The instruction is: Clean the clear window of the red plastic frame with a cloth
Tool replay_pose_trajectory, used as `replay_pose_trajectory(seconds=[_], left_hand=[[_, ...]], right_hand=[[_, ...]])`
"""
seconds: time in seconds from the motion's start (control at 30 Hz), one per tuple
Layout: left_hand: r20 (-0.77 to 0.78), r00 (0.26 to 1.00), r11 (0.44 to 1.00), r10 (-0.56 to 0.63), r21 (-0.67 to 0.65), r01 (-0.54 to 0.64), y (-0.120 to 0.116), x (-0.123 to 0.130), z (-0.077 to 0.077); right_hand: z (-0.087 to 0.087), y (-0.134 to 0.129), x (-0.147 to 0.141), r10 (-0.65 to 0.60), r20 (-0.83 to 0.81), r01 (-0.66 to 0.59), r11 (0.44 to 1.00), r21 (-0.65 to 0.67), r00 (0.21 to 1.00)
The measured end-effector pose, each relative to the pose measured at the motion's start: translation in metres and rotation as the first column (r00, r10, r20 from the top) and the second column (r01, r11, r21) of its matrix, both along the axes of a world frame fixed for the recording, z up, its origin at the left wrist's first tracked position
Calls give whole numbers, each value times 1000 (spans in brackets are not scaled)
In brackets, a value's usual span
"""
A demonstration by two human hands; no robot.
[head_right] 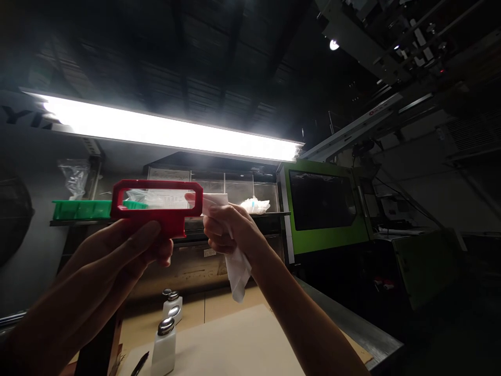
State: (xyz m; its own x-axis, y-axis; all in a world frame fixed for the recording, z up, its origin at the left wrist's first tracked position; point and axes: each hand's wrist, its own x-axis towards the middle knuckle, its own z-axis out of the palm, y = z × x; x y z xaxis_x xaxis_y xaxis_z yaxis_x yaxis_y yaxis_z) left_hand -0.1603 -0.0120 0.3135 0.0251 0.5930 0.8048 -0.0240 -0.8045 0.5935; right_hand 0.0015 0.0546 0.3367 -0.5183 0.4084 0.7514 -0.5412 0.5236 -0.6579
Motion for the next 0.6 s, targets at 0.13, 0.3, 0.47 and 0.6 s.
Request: replay_pose_trajectory(seconds=[0.13,0.3,0.47,0.6], left_hand=[[-14,1000,1000,17,13,-17,1,0,-2],[-19,999,999,38,3,-38,1,1,-5],[-5,999,999,37,13,-37,0,2,-4],[18,999,999,38,4,-38,3,-2,-3]], right_hand=[[5,-1,0,125,63,-124,992,-5,990],[4,3,-1,271,93,-273,962,13,958],[-1,10,-4,342,-9,-341,940,11,940],[-5,15,-4,249,-148,-251,968,4,957]])
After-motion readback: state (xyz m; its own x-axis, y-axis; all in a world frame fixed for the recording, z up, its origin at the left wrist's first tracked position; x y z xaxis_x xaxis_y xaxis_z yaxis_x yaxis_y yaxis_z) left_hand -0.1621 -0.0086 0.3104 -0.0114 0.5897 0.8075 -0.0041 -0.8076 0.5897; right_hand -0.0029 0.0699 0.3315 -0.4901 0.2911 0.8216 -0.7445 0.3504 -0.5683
